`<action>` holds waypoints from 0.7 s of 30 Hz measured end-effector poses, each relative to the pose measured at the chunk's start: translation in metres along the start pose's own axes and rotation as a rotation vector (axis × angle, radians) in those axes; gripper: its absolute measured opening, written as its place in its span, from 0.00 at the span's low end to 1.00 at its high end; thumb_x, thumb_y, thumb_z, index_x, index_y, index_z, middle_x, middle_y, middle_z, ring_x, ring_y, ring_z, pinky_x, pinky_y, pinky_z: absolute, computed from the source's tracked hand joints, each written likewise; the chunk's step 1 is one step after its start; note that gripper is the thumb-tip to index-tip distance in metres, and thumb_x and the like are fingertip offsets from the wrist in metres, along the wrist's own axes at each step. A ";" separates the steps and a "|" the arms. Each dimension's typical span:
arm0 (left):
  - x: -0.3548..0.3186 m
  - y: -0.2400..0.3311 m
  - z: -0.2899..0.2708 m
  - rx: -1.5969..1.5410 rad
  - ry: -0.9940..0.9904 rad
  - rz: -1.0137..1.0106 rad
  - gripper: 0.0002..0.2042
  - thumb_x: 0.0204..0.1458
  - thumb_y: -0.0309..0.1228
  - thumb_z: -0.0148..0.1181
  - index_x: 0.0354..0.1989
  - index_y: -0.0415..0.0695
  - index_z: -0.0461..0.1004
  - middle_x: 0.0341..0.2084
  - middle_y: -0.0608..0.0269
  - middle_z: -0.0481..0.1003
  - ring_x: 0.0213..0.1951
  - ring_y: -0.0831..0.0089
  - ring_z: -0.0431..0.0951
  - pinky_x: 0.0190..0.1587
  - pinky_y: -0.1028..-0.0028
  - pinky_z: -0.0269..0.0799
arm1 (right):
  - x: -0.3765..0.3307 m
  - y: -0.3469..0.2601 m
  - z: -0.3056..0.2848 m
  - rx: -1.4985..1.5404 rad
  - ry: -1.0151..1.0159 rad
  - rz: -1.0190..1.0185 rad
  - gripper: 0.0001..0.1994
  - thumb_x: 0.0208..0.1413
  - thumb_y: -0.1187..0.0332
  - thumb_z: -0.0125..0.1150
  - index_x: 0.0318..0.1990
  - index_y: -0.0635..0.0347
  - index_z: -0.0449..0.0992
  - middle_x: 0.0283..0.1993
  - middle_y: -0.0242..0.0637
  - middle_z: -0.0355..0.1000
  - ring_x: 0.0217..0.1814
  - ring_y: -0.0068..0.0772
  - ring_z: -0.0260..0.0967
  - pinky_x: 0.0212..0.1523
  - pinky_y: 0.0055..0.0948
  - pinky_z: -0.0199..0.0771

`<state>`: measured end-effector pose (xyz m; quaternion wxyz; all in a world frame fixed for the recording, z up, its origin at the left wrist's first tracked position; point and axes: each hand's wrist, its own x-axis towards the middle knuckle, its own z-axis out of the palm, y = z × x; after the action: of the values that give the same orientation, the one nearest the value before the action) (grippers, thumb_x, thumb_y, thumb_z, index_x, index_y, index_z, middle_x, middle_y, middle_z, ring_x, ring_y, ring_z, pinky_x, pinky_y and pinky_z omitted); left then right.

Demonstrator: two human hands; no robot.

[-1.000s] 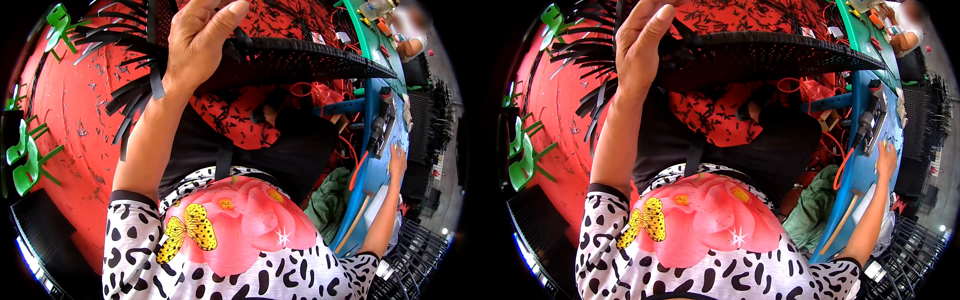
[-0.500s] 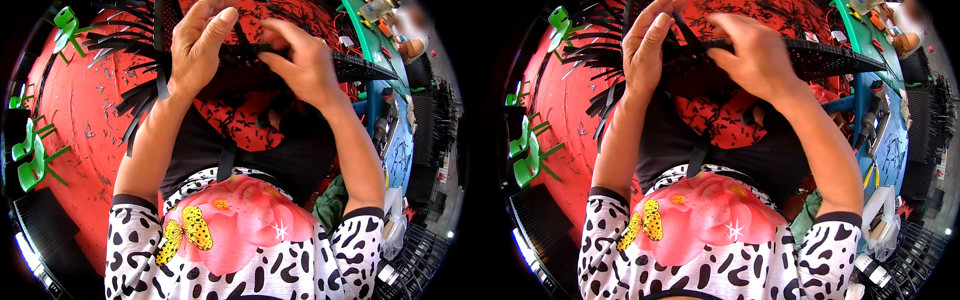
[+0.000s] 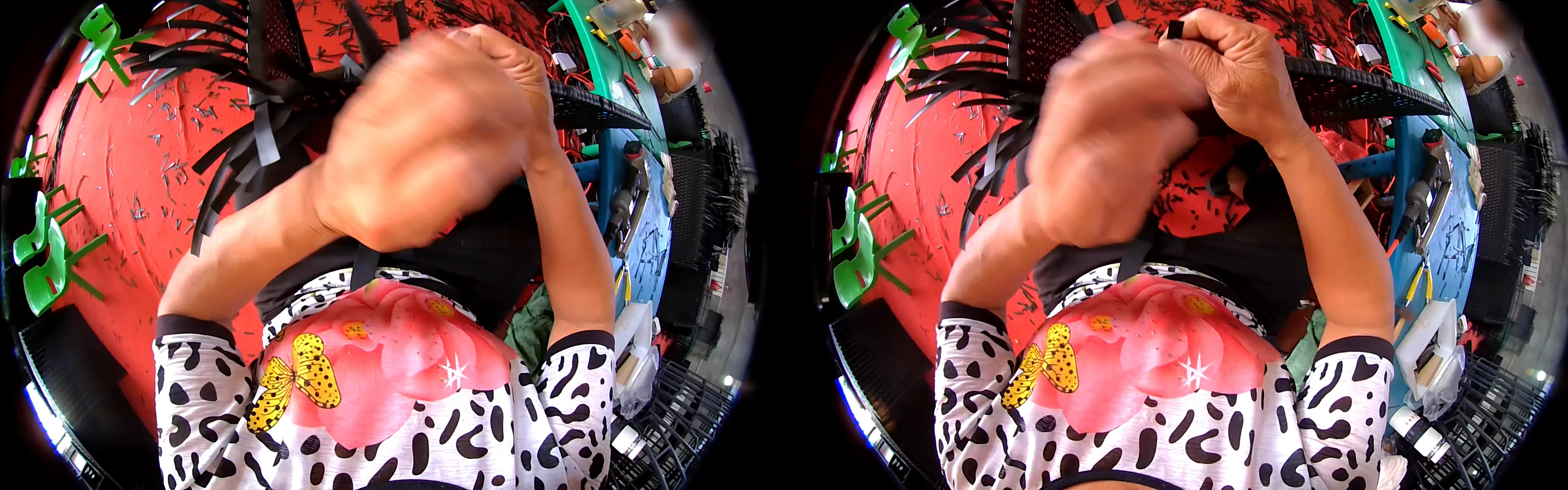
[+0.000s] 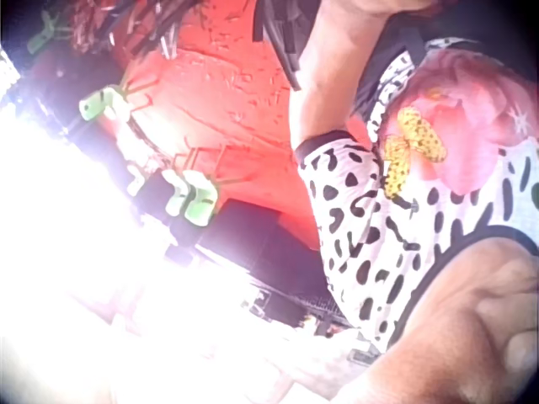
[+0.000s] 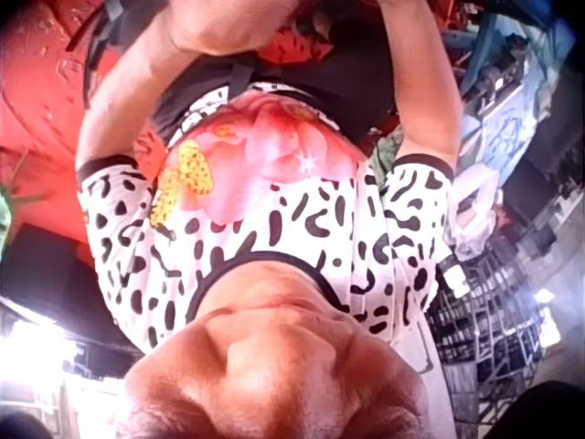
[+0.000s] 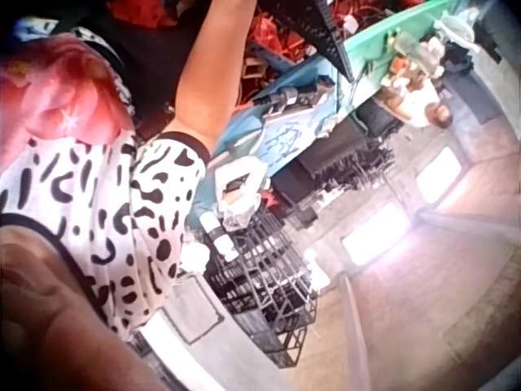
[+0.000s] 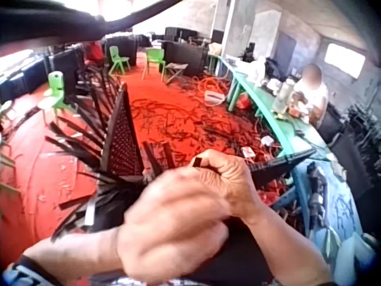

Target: The person is assembling a black plastic chair by hand. They insert black plastic strips into the chair's frame and secure them using a pneumatic staple gun. The person also uses pliers to trim excess material from the strips. The task is performed while sitting on a red floor in a workshop environment.

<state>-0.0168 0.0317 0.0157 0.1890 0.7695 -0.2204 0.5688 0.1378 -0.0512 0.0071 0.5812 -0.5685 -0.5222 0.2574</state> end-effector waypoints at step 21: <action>-0.028 -0.032 -0.005 0.478 -0.474 -0.476 0.13 0.41 0.38 0.65 0.30 0.45 0.72 0.24 0.63 0.71 0.30 0.60 0.75 0.31 0.64 0.70 | -0.015 -0.024 0.039 -0.208 0.255 -0.100 0.12 0.59 0.71 0.56 0.24 0.64 0.67 0.19 0.30 0.69 0.22 0.14 0.63 0.25 0.18 0.64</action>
<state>-0.0100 0.0648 -0.0108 0.0751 0.9310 0.0647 0.3513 0.0914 -0.0543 0.0173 0.5927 -0.6269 -0.4958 0.0986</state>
